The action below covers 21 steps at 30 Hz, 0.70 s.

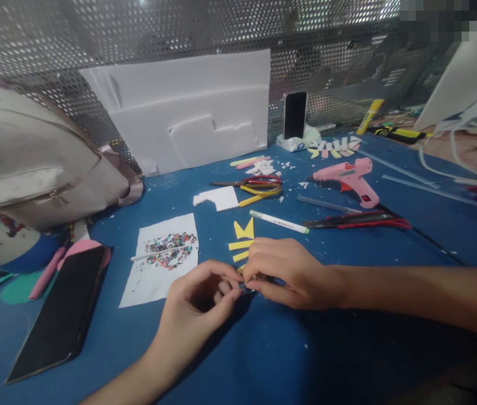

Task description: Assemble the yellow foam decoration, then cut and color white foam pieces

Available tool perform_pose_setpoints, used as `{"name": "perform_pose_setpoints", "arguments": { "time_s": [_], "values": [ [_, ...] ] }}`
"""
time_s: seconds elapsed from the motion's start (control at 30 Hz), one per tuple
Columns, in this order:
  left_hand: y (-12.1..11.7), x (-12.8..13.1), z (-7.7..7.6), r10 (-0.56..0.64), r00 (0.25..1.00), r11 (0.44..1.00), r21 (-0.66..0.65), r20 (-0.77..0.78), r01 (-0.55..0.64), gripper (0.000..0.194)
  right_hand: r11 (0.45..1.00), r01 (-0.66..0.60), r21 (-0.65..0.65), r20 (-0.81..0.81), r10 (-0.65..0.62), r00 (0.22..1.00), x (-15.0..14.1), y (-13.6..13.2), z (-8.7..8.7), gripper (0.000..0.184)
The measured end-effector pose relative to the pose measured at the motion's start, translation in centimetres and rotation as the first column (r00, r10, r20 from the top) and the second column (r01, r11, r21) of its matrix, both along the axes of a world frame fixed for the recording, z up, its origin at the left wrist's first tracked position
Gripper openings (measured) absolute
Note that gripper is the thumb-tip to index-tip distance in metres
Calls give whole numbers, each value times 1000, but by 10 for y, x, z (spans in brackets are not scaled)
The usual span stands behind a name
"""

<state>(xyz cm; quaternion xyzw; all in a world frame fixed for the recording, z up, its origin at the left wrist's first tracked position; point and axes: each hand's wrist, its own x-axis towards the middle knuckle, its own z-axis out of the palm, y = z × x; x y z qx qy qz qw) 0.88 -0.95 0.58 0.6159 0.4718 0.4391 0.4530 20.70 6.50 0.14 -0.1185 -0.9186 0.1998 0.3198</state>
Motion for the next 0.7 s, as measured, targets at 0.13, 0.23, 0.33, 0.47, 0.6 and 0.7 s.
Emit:
{"name": "perform_pose_setpoints", "arguments": {
  "time_s": [0.13,0.23,0.33,0.47,0.6,0.7],
  "values": [
    [-1,-1,-1,-1,1000,999,38,-23,2,1,1000,-26,0,4,26,1000,0,0,1,13],
    [-1,0,-2,-10,999,999,51,-33,11,2,999,-52,-17,14,52,999,0,0,0,13],
    [-1,0,-2,-8,999,998,67,-42,11,2,995,-71,-73,3,71,997,-1,0,0,13],
    [0,1,-2,5,998,996,87,-59,1,4,982,-97,-165,-26,94,995,-1,2,0,12],
    [-1,0,-3,22,997,996,88,-75,-15,5,969,-100,-227,-30,95,995,-1,3,1,12],
    [-1,-1,-4,32,996,997,76,-81,-26,6,959,-93,-267,-17,92,996,-2,3,1,12]
  ]
}}
